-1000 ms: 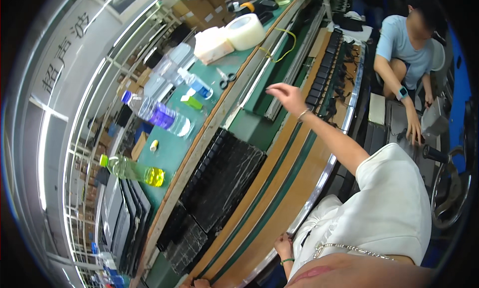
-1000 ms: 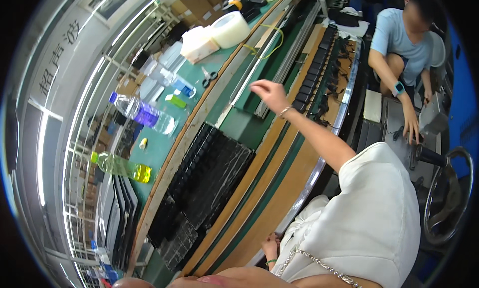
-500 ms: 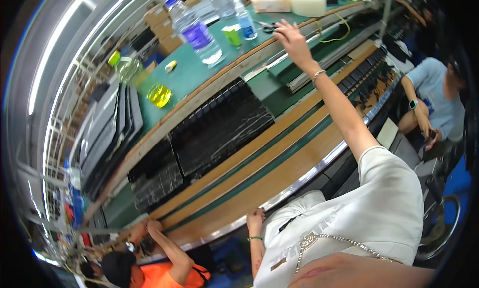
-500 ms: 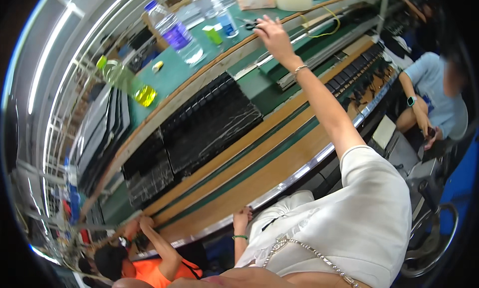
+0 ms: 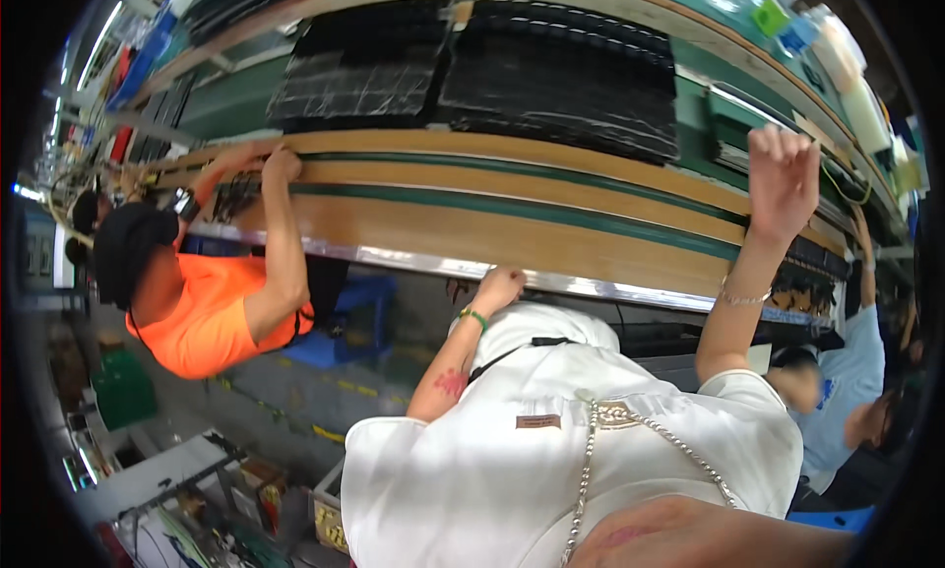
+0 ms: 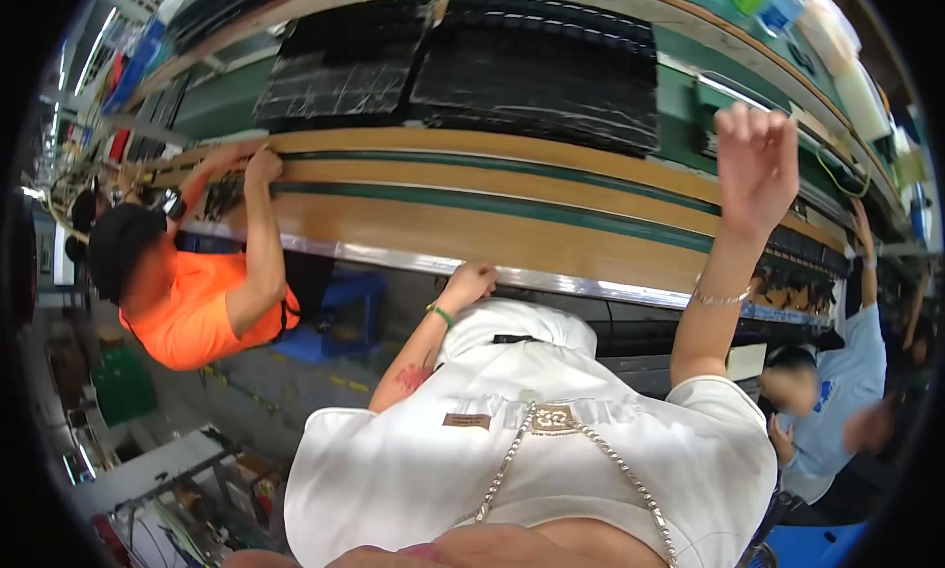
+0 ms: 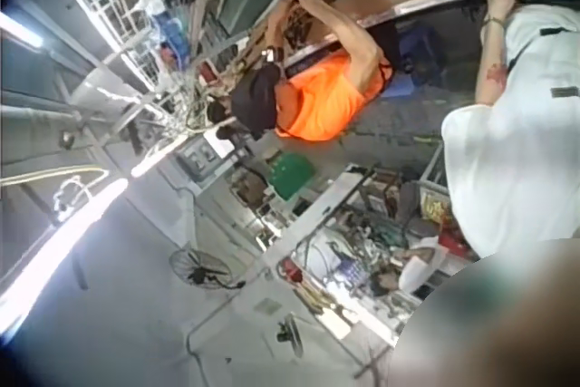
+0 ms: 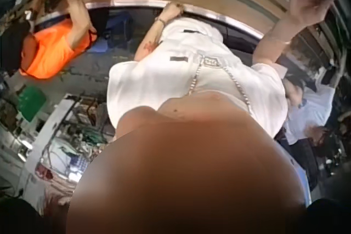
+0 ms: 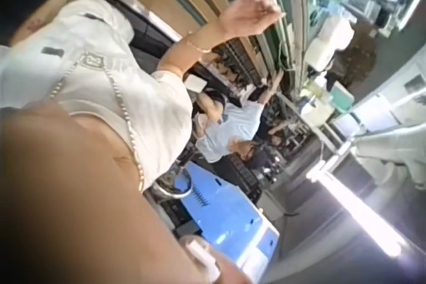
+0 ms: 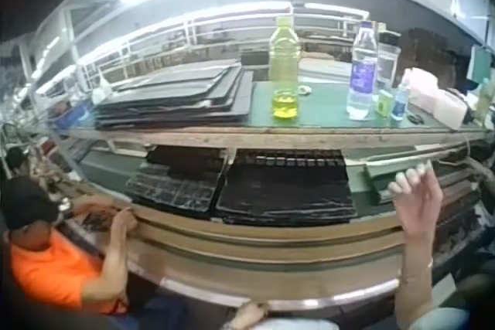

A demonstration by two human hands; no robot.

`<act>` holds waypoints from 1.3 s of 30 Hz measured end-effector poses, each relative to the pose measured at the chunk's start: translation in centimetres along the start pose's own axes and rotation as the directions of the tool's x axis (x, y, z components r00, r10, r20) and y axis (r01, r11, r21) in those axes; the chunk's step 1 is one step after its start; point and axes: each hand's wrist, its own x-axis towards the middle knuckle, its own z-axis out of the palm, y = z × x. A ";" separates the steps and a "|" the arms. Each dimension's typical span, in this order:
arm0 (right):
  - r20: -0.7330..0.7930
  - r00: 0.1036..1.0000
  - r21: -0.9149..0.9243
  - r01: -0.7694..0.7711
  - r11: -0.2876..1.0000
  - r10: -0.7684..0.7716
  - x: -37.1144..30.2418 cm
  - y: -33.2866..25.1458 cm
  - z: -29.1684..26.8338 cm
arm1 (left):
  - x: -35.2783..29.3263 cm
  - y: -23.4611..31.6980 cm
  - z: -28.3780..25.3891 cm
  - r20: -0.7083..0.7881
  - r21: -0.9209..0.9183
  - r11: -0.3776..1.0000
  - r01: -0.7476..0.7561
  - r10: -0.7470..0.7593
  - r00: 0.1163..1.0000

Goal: Assembling small electronic modules and circuit boards on a manual production line.

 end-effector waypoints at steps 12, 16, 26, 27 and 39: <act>-0.479 0.753 -0.680 -0.643 0.352 0.451 -7.9 23.5 2.6 | -0.1 -6.1 -10.8 -0.363 0.256 0.943 -0.214 0.299 0.882; -0.533 0.781 -0.812 -0.580 0.061 0.325 -9.1 29.4 2.3 | -0.4 -6.8 -15.4 -0.570 0.334 0.930 -0.152 0.327 0.754; -0.487 0.860 -0.845 -0.421 -0.330 0.150 -10.2 36.4 -3.0 | 1.9 -10.1 -20.2 -0.462 0.779 0.589 -0.217 0.772 0.436; -0.504 0.852 -0.830 -0.432 -0.353 0.142 -10.1 36.6 -3.2 | 1.9 -10.0 -20.3 -0.457 0.779 0.584 -0.228 0.779 0.429; -0.544 0.829 -0.814 -0.484 -0.321 0.130 -10.1 36.6 -5.2 | 1.8 -10.1 -20.2 -0.414 0.765 0.545 -0.343 0.824 0.386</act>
